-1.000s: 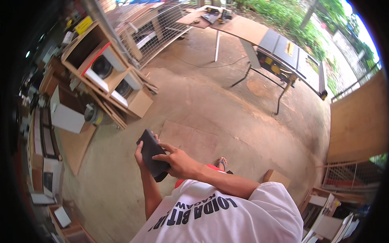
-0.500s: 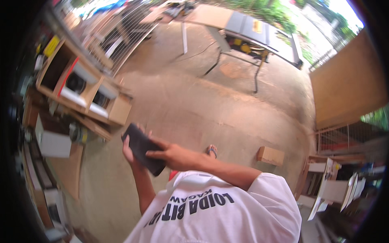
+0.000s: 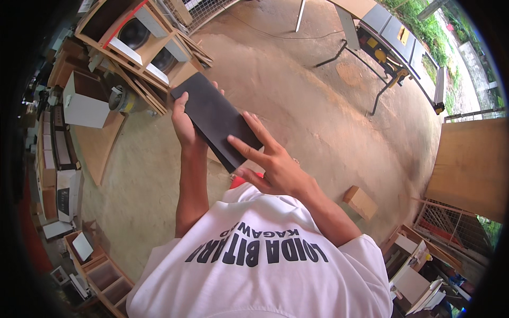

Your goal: The person positions a large sheet of plywood on a table saw, measures the blade alignment with a tape measure, cuts the sheet into smaller pieces, and then sands the cut edges with a sanding block. The person also uses a leaf blower to clear sawdust from the work area.

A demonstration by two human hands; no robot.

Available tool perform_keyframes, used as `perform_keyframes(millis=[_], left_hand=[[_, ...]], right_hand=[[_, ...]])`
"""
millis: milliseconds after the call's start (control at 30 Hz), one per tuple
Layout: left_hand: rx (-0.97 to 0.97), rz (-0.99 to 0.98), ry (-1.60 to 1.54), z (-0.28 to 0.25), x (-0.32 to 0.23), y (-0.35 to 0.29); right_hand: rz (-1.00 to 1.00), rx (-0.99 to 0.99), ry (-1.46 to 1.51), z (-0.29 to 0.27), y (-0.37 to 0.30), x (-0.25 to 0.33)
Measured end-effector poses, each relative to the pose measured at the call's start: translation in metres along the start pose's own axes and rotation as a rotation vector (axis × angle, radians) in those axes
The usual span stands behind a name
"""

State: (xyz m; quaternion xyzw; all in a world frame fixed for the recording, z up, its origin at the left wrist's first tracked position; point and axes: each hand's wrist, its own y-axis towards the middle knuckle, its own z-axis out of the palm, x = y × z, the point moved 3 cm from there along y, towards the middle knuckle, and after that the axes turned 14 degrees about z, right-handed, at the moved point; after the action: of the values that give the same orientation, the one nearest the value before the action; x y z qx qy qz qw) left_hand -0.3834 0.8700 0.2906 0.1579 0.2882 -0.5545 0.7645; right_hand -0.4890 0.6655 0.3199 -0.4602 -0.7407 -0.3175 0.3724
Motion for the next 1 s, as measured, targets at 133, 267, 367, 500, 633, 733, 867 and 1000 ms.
perform_keyframes(millis=[133, 267, 367, 500, 633, 733, 867, 1000], left_hand=[[0.004, 0.272, 0.292, 0.022, 0.011, -0.014], [-0.005, 0.378, 0.365, 0.042, 0.022, -0.025], [-0.046, 0.346, 0.304, 0.056, 0.034, -0.031], [0.187, 0.072, -0.063, 0.037, 0.060, -0.016], [0.218, -0.012, -0.177, 0.003, 0.087, -0.015], [0.055, 0.064, -0.011, -0.023, 0.090, -0.027], [0.050, -0.005, 0.187, -0.038, 0.106, -0.050], [0.255, 0.162, 0.691, -0.092, 0.133, -0.044]], right_hand=[[0.094, -0.187, -0.086, -0.004, 0.004, -0.002], [0.085, -0.270, -0.235, -0.007, 0.003, -0.021], [0.069, -0.283, -0.174, -0.017, 0.001, -0.031], [0.098, -0.221, -0.026, -0.032, -0.005, -0.049], [0.171, -0.128, 0.086, -0.032, -0.012, -0.077], [0.277, 0.201, 0.201, -0.023, -0.006, -0.098], [0.393, 0.585, 0.403, -0.010, 0.027, -0.129], [0.423, 0.507, 0.574, 0.007, 0.063, -0.145]])
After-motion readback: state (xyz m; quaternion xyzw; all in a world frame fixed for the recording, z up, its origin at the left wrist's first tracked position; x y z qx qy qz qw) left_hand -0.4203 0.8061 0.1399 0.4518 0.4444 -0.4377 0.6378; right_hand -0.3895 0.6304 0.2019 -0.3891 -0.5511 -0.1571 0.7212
